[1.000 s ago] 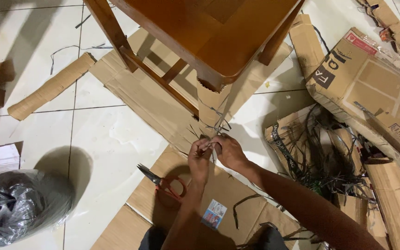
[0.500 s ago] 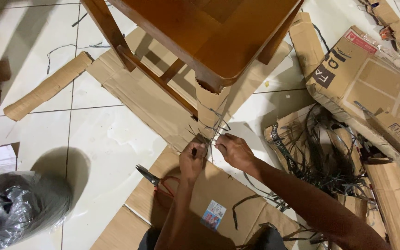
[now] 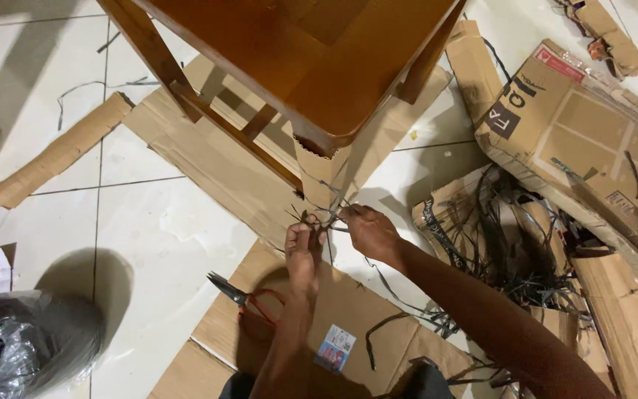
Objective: Wrapping a wooden chair leg with protective cardboard and securing it with wire ties
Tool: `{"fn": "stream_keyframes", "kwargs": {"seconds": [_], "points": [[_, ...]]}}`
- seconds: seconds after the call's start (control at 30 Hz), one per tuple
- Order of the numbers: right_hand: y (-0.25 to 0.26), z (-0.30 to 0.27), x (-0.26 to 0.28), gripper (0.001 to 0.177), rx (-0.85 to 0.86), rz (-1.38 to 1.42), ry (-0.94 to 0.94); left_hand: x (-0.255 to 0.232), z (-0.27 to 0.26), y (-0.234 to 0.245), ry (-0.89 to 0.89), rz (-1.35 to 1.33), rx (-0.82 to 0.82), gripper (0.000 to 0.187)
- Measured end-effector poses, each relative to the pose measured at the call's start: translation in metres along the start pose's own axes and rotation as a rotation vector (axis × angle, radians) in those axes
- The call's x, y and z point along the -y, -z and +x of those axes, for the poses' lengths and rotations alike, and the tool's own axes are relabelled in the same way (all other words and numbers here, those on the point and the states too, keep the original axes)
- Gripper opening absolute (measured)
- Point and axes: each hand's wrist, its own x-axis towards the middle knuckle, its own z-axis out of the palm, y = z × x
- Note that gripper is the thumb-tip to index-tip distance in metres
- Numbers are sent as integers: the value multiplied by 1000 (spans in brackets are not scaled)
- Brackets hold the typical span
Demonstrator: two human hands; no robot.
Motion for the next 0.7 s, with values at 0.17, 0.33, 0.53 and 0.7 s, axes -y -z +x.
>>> {"fn": "stream_keyframes", "kwargs": {"seconds": [0.17, 0.33, 0.53, 0.7], "points": [[-19, -3, 3, 25, 94, 56, -37, 34, 11, 17, 135, -441, 67, 9], [18, 13, 16, 33, 118, 11, 96, 43, 19, 15, 98, -485, 5, 10], [11, 15, 8, 32, 53, 55, 124, 31, 19, 4, 123, -360, -20, 18], [19, 15, 4, 27, 7, 23, 204, 24, 9, -4, 139, -126, -19, 24]]}}
